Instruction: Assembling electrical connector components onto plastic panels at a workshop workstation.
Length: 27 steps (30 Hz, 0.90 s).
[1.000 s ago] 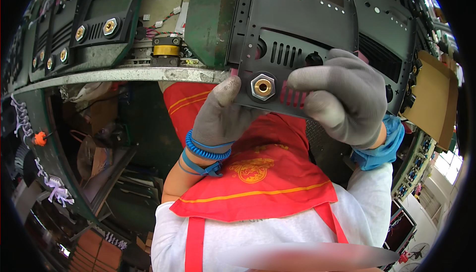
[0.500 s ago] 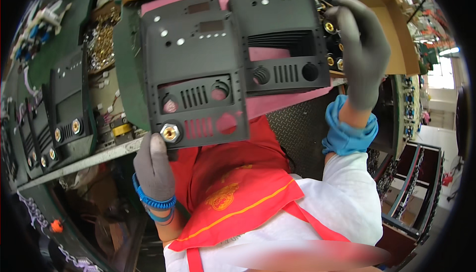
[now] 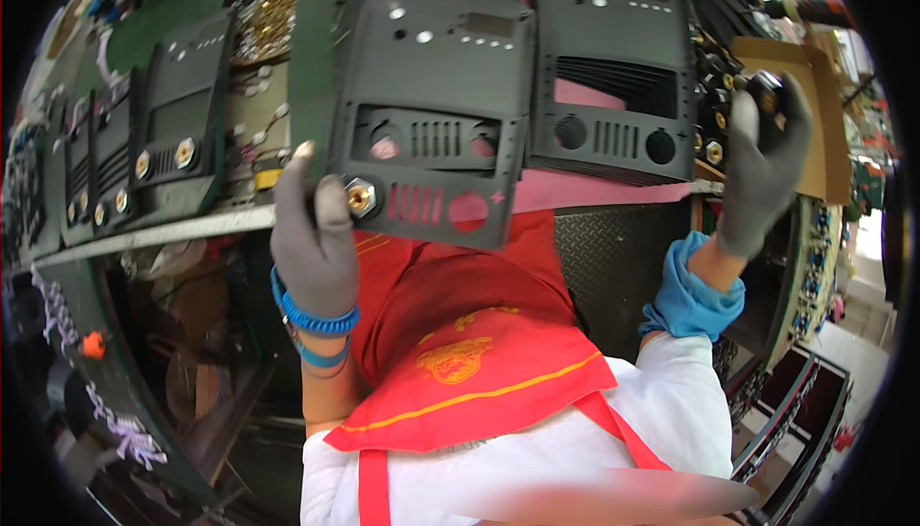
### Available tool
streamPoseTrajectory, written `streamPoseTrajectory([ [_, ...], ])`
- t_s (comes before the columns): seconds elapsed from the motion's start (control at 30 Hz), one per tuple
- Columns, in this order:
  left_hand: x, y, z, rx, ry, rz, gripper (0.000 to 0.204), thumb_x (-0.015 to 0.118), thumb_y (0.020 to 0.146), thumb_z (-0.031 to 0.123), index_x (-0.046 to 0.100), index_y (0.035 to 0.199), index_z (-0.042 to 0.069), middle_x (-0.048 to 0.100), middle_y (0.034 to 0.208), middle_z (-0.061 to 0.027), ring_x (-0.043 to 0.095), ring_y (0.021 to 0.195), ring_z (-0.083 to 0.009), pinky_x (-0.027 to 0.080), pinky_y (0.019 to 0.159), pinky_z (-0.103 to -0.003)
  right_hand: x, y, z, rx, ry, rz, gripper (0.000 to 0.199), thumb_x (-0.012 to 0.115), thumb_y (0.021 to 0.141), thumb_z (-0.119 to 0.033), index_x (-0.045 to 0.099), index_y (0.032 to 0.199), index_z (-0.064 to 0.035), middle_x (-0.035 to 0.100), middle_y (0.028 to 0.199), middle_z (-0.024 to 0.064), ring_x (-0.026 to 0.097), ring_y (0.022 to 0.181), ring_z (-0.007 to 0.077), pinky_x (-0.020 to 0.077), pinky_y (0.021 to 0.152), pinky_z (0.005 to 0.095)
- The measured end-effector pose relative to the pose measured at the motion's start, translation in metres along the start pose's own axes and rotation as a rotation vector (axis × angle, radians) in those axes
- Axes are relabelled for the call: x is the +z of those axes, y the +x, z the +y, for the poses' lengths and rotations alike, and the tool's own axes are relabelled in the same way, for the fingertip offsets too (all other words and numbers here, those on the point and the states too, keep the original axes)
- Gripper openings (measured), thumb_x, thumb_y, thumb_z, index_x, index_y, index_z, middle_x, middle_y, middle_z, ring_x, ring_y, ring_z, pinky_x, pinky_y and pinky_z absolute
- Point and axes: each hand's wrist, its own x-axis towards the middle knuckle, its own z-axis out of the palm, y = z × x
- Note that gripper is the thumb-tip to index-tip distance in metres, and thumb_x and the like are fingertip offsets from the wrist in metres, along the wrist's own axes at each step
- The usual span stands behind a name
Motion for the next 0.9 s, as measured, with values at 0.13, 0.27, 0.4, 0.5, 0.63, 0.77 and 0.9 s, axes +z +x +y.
streamPoseTrajectory([
  [0.13, -0.002, -0.005, -0.002, 0.012, 0.081, 0.099, 0.036, 0.054, 0.096, 0.016, 0.052, 0.124, -0.007, 0.062, 0.097, -0.0185, 0.062, 0.086, -0.0255, 0.050, 0.077, -0.033, 0.020, -0.034, -0.070, -0.117, 0.572, -0.679, 0.056, 0.063, 0.072, 0.009, 0.050, 0.125, 0.0005, 0.060, 0.108, 0.0126, 0.062, 0.100, 0.0187, 0.0518, 0.084, 0.0305],
  [0.27, -0.017, -0.019, 0.030, 0.490, 0.266, 0.102, 0.031, 0.069, 0.082, 0.007, 0.065, 0.112, 0.006, 0.058, 0.118, -0.0183, 0.058, 0.104, -0.0263, 0.050, 0.084, -0.037, 0.055, -0.065, -0.091, 0.114, 0.792, -1.142, 0.055, 0.064, 0.074, 0.008, 0.052, 0.127, -0.0019, 0.056, 0.112, 0.0072, 0.057, 0.101, 0.0129, 0.0486, 0.082, 0.0250],
  [0.4, -0.010, -0.029, 0.046, 0.479, -0.242, -0.045, 0.037, 0.078, 0.078, 0.009, 0.067, 0.113, 0.007, 0.056, 0.122, -0.0178, 0.061, 0.104, -0.0288, 0.053, 0.086, -0.034, 0.060, -0.072, -0.102, 0.428, 0.994, -1.304, 0.055, 0.070, 0.078, 0.002, 0.051, 0.130, -0.0007, 0.059, 0.107, 0.0027, 0.057, 0.094, 0.0082, 0.0487, 0.079, 0.0237],
  [0.5, -0.003, -0.035, 0.035, 0.348, -0.473, 0.047, 0.037, 0.079, 0.077, 0.019, 0.068, 0.108, 0.003, 0.058, 0.120, -0.0179, 0.061, 0.106, -0.0268, 0.053, 0.086, -0.032, 0.064, -0.084, -0.105, 0.444, 1.000, -1.195, 0.055, 0.077, 0.077, -0.004, 0.054, 0.127, 0.0000, 0.063, 0.100, 0.0036, 0.059, 0.087, 0.0092, 0.0488, 0.076, 0.0238],
  [0.63, 0.011, -0.042, 0.040, 0.013, -1.226, -0.073, 0.034, 0.071, 0.081, -0.005, 0.050, 0.107, 0.001, 0.054, 0.127, -0.0237, 0.058, 0.116, -0.0284, 0.051, 0.095, -0.038, 0.071, -0.099, -0.108, -0.075, 0.770, -0.845, 0.048, 0.081, 0.073, -0.009, 0.064, 0.116, 0.0002, 0.064, 0.089, 0.0111, 0.063, 0.078, 0.0179, 0.0488, 0.070, 0.0259],
  [0.77, 0.007, -0.049, 0.035, -0.064, -1.270, -0.080, 0.028, 0.070, 0.082, -0.004, 0.052, 0.102, 0.000, 0.059, 0.122, -0.0211, 0.061, 0.108, -0.0242, 0.053, 0.090, -0.035, 0.071, -0.107, -0.110, -0.208, 0.761, -0.765, 0.041, 0.080, 0.073, -0.009, 0.067, 0.111, 0.0005, 0.061, 0.096, 0.0118, 0.062, 0.082, 0.0188, 0.0476, 0.069, 0.0265],
  [0.9, 0.002, -0.060, 0.027, -0.395, -1.575, -0.135, 0.013, 0.065, 0.088, 0.001, 0.060, 0.100, 0.003, 0.067, 0.107, -0.0100, 0.064, 0.096, -0.0156, 0.054, 0.082, -0.031, 0.075, -0.095, -0.115, -0.585, 0.685, -0.839, 0.034, 0.073, 0.072, -0.006, 0.068, 0.106, -0.0061, 0.060, 0.105, 0.0058, 0.062, 0.089, 0.0235, 0.0447, 0.086, 0.0393],
])
